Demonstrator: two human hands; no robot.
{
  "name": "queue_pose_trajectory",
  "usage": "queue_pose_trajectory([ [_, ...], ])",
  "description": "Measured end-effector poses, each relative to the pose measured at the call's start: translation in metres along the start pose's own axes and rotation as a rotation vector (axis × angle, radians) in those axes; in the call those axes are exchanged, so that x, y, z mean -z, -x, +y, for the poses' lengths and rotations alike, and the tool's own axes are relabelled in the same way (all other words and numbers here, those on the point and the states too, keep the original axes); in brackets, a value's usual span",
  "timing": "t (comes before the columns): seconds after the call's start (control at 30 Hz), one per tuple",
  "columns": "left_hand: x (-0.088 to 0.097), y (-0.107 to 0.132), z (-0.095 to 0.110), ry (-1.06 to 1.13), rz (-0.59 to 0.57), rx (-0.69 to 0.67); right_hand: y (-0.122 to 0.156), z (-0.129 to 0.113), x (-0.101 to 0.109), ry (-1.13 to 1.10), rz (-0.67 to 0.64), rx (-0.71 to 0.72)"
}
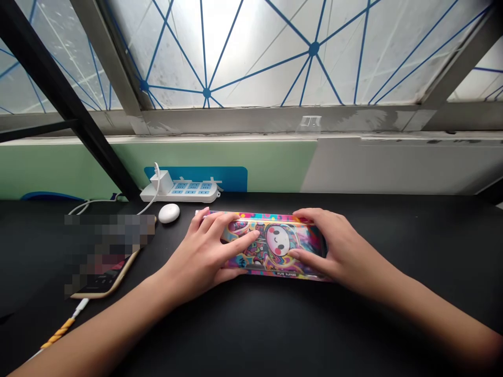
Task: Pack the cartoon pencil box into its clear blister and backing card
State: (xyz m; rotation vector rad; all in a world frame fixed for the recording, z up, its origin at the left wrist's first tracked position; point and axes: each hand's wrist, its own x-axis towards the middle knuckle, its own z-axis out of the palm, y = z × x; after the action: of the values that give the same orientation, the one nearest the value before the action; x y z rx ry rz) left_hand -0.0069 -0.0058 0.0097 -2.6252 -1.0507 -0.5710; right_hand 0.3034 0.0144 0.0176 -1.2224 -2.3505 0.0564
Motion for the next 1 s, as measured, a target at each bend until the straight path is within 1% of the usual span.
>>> queue_pose_trajectory([
  [0.1,-0.001,-0.001,0.005,-0.034,0.047,-0.032,-0.001,-0.005,0.002,0.020,0.058,-0.019],
  [0.17,-0.001,-0.001,0.008,-0.052,0.055,-0.039,0.000,-0.008,0.002,0.008,0.080,-0.045],
  [0.33,0.003,-0.003,0.011,-0.068,0.004,-0.022,0.002,-0.009,0.001,-0.029,0.113,-0.056],
  [0.53,0.007,-0.004,0.010,-0.035,-0.002,0.002,0.002,-0.006,0.004,-0.035,0.133,-0.014],
  [0.63,0.012,-0.004,0.005,-0.012,0.038,0.017,0.003,-0.008,0.010,0.012,0.166,0.050],
  [0.77,0.021,-0.004,-0.006,-0.028,0.136,0.110,0.005,-0.014,0.016,0.169,0.249,0.199],
  [0.83,0.024,-0.004,-0.010,-0.046,0.124,0.104,0.007,-0.017,0.015,0.249,0.259,0.296],
  [0.9,0.025,-0.004,-0.012,-0.054,0.078,0.049,0.009,-0.020,0.012,0.294,0.247,0.363],
  [1.0,0.025,-0.004,-0.011,-0.038,0.036,-0.022,0.010,-0.025,0.006,0.304,0.223,0.390],
])
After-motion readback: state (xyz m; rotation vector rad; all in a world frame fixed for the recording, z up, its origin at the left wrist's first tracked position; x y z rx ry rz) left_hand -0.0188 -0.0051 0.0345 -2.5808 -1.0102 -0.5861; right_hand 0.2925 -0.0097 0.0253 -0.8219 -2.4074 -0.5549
